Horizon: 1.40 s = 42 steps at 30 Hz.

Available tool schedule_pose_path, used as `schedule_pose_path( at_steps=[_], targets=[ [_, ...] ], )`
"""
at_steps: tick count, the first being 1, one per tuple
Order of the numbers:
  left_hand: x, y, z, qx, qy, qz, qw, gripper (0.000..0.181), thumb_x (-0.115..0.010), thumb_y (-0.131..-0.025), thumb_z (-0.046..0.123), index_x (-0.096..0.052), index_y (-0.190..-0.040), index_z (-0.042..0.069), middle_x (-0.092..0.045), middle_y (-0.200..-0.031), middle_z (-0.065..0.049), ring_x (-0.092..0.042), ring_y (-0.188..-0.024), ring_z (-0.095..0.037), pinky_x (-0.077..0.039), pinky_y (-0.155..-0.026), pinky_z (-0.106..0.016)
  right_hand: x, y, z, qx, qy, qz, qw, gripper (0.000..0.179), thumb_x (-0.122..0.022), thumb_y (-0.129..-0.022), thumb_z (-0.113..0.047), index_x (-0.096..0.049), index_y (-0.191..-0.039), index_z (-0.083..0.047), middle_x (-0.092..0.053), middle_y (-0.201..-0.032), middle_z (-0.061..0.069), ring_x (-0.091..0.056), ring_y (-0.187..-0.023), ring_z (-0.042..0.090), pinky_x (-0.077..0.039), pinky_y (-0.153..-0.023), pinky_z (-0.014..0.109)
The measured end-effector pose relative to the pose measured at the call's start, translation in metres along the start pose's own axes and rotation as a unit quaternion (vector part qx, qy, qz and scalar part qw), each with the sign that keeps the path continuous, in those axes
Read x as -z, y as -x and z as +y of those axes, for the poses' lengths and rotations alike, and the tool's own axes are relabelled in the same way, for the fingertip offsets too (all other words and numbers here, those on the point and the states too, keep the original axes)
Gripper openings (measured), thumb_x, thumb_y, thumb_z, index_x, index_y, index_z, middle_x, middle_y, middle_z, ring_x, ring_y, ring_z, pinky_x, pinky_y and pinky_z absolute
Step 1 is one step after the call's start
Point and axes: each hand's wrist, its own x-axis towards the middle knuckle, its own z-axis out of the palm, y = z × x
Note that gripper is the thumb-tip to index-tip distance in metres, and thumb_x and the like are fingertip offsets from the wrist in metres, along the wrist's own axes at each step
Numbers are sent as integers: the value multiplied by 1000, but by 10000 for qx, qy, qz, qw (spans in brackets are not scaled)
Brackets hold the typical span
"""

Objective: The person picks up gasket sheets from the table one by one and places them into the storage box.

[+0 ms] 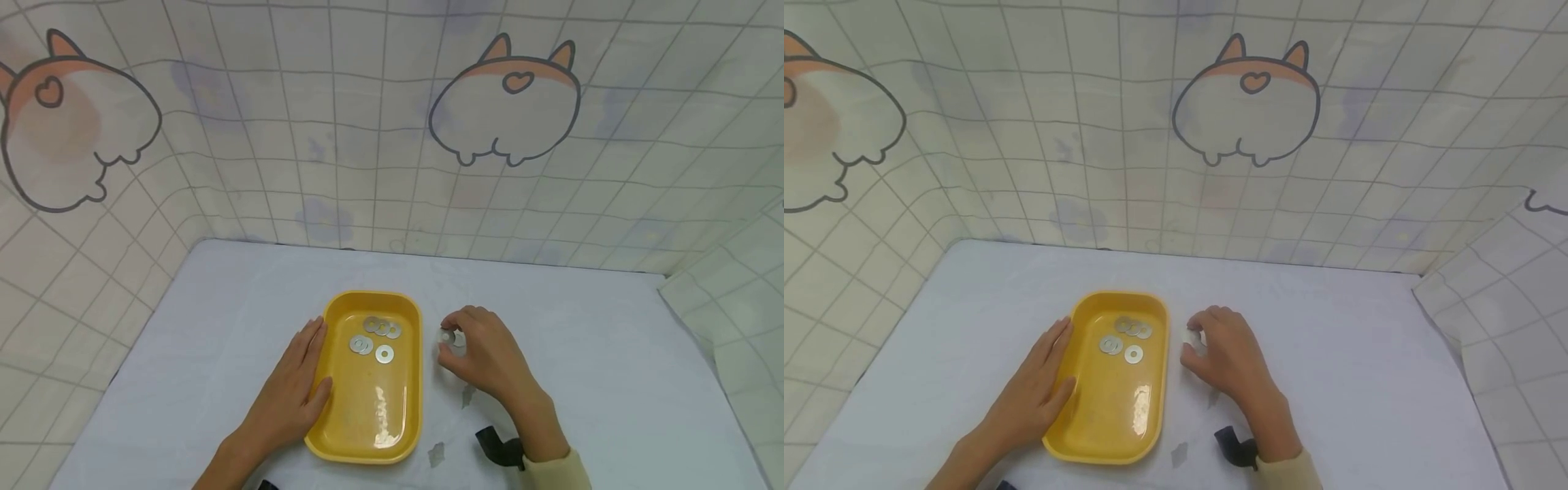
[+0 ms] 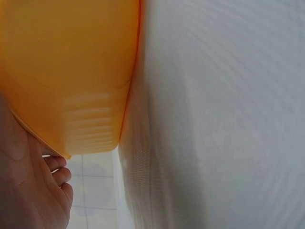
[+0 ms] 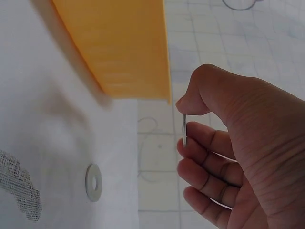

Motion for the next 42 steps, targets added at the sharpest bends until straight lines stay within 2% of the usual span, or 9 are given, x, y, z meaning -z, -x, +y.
schedule_pose_path(
  at_steps=[7,15,27,34,42],
  targets=[
    [0,0,0,48,48,-61,10000,81,-61,-100,22,-22,-168,2,-25,-176,-15,-27,-163,-33,4,-135,-19,2,-6,-7,123,69,12,9999,24,-80,-83,-28,-77,-102,-13,-73,-96,0,-63,-92,21,-61,-89,39],
    [-1,0,-1,27,29,-23,10000,81,-61,-100,21,-23,-168,2,-26,-175,-15,-28,-162,-33,3,-135,-19,5,-13,-15,339,151,44,9993,24,-78,-84,-27,-78,-103,-13,-75,-98,-1,-65,-95,22,-61,-93,40],
    [0,0,1,47,57,-52,10000,80,-61,-100,20,-23,-168,1,-25,-175,-15,-28,-162,-33,3,-136,-21,6,-17,-28,391,198,-118,9990,26,-79,-84,-29,-77,-104,-13,-74,-99,-2,-66,-98,21,-61,-97,40],
    [-1,0,1,21,35,17,10000,80,-62,-99,20,-24,-167,1,-27,-175,-16,-29,-162,-34,-4,-138,-26,7,-20,-32,725,145,-105,9972,24,-78,-83,-26,-76,-104,-13,-74,-98,-4,-65,-94,18,-59,-97,39],
    [-2,1,-2,-114,-40,127,9998,81,-62,-98,19,-23,-167,0,-29,-173,-18,-31,-160,-37,3,-135,-19,8,-25,-37,1000,127,-64,9949,21,-76,-84,-25,-75,-102,-13,-73,-96,-4,-65,-92,18,-57,-103,40]
  ],
)
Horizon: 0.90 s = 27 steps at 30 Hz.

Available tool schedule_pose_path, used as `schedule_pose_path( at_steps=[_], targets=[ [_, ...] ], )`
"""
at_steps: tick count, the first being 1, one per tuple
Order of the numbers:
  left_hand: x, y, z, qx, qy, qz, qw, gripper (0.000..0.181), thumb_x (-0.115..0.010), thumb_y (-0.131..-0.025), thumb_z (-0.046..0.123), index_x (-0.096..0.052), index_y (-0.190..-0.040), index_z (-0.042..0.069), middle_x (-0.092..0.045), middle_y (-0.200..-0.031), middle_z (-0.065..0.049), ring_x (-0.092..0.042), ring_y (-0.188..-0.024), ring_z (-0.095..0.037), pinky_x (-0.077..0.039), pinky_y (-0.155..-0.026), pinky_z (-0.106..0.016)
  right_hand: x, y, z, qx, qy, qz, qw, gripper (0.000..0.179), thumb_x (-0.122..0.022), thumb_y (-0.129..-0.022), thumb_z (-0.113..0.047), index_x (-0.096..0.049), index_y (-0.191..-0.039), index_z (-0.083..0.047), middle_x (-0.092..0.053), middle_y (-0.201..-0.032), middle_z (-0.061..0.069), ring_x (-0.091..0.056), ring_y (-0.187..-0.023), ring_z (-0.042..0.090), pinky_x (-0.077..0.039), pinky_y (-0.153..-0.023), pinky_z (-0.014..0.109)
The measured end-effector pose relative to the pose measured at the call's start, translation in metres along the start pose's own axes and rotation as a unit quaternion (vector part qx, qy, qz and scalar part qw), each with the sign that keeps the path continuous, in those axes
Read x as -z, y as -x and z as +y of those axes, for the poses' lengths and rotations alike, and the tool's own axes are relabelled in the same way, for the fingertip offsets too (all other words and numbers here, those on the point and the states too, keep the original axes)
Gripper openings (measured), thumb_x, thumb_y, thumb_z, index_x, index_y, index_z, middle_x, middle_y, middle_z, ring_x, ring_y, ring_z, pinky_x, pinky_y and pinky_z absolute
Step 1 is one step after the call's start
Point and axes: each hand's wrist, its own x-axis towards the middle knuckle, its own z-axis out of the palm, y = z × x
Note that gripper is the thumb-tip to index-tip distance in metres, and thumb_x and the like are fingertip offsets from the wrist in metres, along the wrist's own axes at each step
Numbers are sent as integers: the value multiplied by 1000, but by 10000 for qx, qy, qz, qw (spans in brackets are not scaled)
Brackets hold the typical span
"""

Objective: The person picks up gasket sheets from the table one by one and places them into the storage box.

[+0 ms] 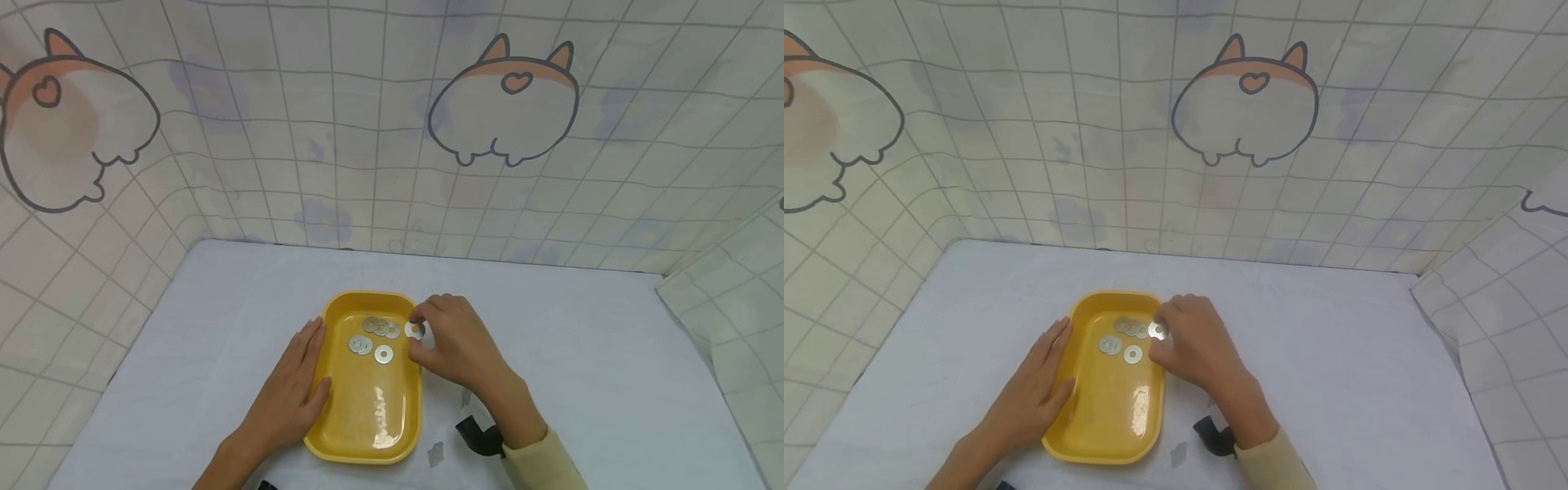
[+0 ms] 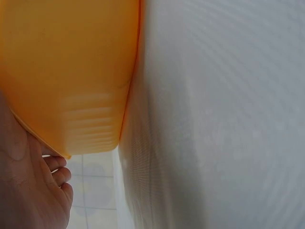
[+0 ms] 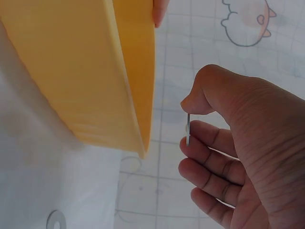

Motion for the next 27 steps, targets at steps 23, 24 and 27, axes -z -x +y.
schedule_pose_path(
  at_steps=[23,24,27],
  targets=[
    [3,0,2,125,64,-120,9998,81,-61,-99,20,-22,-168,1,-26,-175,-17,-27,-162,-35,4,-135,-18,0,-11,-10,324,-20,-156,9994,22,-78,-86,-30,-74,-98,-13,-69,-90,-2,-61,-90,18,-54,-103,42],
    [3,0,2,126,75,-114,9998,81,-62,-99,20,-22,-168,1,-26,-175,-17,-28,-162,-35,4,-135,-18,0,-11,-10,331,-22,-176,9993,21,-78,-86,-30,-74,-98,-13,-69,-90,-2,-61,-91,19,-54,-103,42],
    [3,0,2,109,73,-91,9999,80,-61,-99,20,-24,-167,0,-27,-174,-17,-29,-162,-36,4,-135,-19,-2,-13,-12,382,-26,-189,9991,20,-78,-85,-29,-73,-97,-14,-69,-90,-2,-61,-92,19,-54,-103,42]
  ],
)
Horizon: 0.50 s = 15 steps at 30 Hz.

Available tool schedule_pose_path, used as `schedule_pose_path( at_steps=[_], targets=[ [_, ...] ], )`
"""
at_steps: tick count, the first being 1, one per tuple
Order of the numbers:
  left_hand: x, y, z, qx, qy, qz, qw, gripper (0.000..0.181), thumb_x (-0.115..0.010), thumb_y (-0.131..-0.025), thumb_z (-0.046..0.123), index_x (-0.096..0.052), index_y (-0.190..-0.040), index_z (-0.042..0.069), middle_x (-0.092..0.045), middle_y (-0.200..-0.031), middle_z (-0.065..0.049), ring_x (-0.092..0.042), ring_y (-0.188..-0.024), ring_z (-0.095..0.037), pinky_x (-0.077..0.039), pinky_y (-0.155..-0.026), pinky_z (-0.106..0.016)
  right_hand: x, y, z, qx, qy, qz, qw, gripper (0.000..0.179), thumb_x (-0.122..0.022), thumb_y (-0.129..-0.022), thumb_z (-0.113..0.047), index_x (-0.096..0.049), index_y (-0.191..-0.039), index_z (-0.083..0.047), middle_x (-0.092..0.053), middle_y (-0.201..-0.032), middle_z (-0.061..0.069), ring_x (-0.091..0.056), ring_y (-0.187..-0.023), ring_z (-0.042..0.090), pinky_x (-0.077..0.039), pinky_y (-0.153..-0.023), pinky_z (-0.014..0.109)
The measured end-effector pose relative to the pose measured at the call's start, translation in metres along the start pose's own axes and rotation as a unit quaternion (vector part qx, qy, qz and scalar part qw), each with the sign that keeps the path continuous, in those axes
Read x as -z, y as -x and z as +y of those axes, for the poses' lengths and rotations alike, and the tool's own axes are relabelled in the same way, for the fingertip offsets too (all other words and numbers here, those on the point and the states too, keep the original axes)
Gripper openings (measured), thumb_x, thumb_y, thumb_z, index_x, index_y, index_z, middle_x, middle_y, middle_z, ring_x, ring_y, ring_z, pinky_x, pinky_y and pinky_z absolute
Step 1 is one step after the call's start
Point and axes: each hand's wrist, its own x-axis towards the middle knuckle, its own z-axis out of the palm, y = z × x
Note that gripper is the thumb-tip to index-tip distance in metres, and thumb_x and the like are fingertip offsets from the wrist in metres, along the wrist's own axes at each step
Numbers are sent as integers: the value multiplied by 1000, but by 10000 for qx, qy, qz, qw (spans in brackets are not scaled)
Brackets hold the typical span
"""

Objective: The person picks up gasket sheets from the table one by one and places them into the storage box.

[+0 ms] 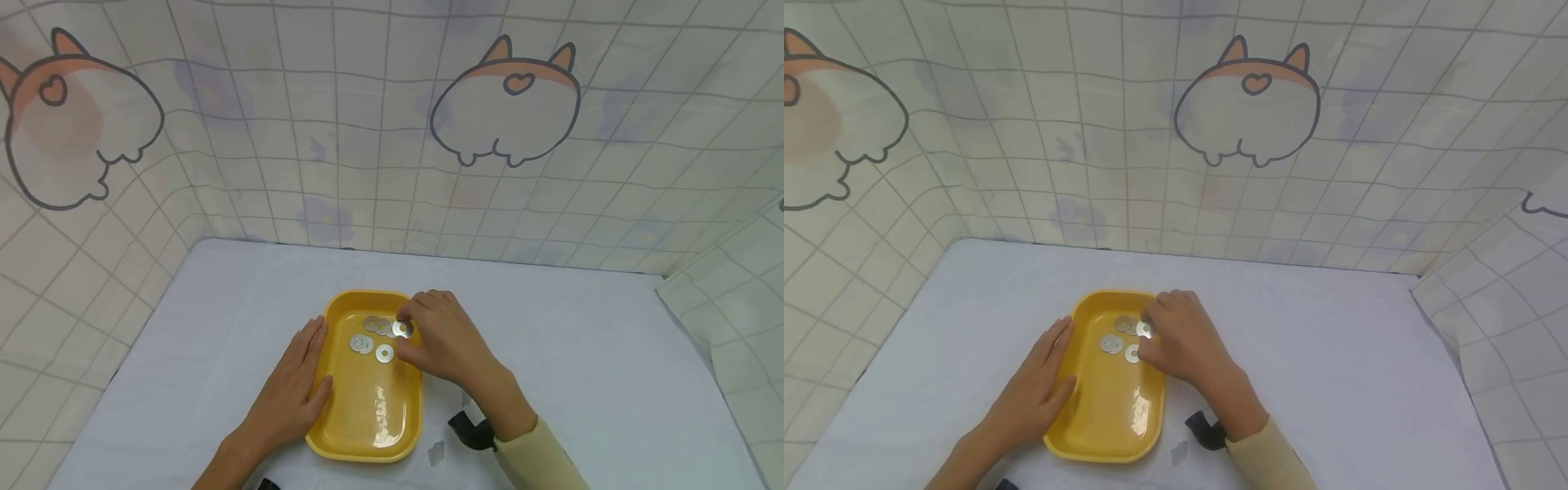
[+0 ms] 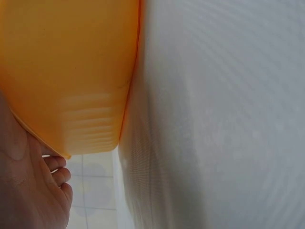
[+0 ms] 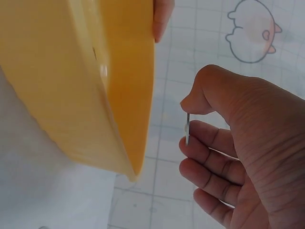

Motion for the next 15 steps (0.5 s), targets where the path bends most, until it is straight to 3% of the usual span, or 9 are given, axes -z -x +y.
schedule_pose_path(
  at_steps=[9,15],
  targets=[
    [0,1,0,3,-22,-64,10000,80,-60,-100,22,-23,-167,0,-27,-174,-18,-28,-162,-35,2,-136,-23,-4,-7,-8,201,-29,-64,9998,18,-78,-84,-27,-72,-96,-15,-70,-93,-3,-63,-96,19,-53,-103,41],
    [-1,0,-2,-9,10,-75,10000,80,-60,-100,22,-23,-167,1,-26,-175,-17,-27,-162,-35,5,-135,-19,-4,-11,-15,249,-120,-150,9995,21,-79,-85,-27,-74,-100,-14,-73,-98,-2,-66,-102,22,-53,-106,42]
  ],
)
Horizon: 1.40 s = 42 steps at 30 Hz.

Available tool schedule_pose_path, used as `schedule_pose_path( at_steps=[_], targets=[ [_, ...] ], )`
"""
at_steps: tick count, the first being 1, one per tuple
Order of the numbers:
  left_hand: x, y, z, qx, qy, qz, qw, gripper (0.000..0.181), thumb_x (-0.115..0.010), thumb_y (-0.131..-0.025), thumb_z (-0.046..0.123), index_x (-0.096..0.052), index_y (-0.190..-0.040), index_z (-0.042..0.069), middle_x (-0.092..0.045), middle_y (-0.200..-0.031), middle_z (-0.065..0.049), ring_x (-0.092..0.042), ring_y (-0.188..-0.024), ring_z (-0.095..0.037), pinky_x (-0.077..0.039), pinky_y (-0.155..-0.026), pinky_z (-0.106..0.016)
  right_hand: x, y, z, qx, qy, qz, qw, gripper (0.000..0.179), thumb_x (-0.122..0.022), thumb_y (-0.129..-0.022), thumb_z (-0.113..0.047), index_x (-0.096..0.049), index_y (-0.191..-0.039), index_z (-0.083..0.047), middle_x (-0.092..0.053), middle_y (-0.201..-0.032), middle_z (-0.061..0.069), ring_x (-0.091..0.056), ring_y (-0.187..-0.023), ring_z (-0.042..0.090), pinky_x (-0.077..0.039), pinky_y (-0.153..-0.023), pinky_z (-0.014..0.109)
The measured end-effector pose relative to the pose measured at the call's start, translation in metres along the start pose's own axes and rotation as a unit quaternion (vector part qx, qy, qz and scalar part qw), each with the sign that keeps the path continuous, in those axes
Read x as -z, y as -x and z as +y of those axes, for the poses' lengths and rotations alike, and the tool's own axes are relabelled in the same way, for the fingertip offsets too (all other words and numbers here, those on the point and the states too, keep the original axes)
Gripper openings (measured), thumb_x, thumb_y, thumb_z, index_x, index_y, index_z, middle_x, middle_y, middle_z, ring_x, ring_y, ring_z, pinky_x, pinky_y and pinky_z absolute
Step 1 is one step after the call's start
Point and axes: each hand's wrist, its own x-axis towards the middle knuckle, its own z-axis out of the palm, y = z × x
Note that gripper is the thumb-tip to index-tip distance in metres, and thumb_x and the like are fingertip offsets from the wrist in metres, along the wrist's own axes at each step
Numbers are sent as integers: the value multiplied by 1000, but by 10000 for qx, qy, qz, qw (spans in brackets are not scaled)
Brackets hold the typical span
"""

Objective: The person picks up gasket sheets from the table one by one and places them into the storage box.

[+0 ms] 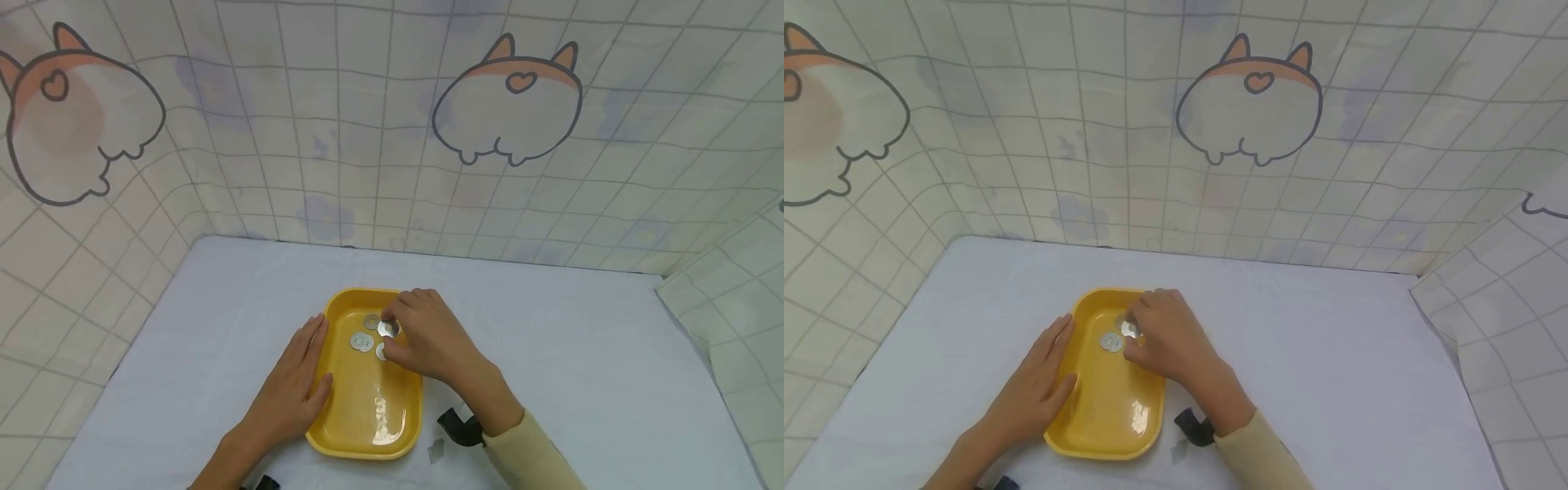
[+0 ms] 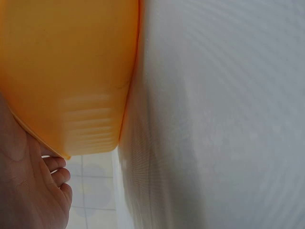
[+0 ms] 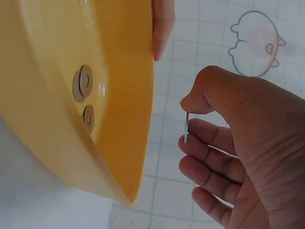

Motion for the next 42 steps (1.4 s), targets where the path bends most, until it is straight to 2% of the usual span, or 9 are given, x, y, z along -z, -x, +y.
schedule_pose_path(
  at_steps=[13,17,29,33,36,42],
  targets=[
    [-1,0,-2,-62,-10,59,10000,80,-60,-99,22,-23,-167,1,-26,-175,-16,-28,-162,-35,2,-136,-21,-6,-6,-9,158,-49,-134,9998,21,-76,-88,-27,-78,-105,-14,-76,-102,-3,-68,-106,19,-54,-102,39],
    [-1,1,-1,-52,-20,50,10000,80,-60,-100,22,-23,-167,1,-27,-175,-16,-28,-162,-35,-4,-138,-27,-7,-6,-12,187,-51,-148,9997,20,-77,-89,-27,-77,-105,-15,-75,-100,-4,-68,-104,18,-54,-100,38],
    [1,-1,1,37,-25,-19,10000,79,-60,-100,22,-25,-167,0,-26,-175,-16,-29,-162,-35,-8,-139,-31,-12,-5,-17,265,-244,-44,9993,16,-77,-89,-26,-77,-101,-17,-72,-95,-7,-66,-101,18,-55,-98,37],
    [1,-1,1,65,3,-118,9999,80,-59,-100,23,-23,-168,1,-24,-176,-14,-26,-163,-34,0,-137,-24,-14,-3,-17,232,-318,-113,9992,17,-77,-90,-26,-77,-104,-17,-74,-101,-6,-67,-105,19,-55,-103,39],
    [0,-1,1,60,9,-131,9999,81,-59,-100,23,-21,-168,2,-22,-177,-13,-25,-164,-33,1,-137,-24,-13,1,-16,185,-308,-42,9993,21,-76,-91,-26,-77,-110,-16,-76,-108,-3,-69,-109,20,-54,-104,40],
    [0,0,1,128,3,-149,9998,83,-59,-100,24,-18,-170,4,-20,-178,-12,-23,-165,-32,-12,-139,-37,-8,11,-9,1,-363,243,9990,22,-75,-93,-24,-79,-113,-16,-78,-115,-3,-71,-113,20,-52,-108,42]
  ],
)
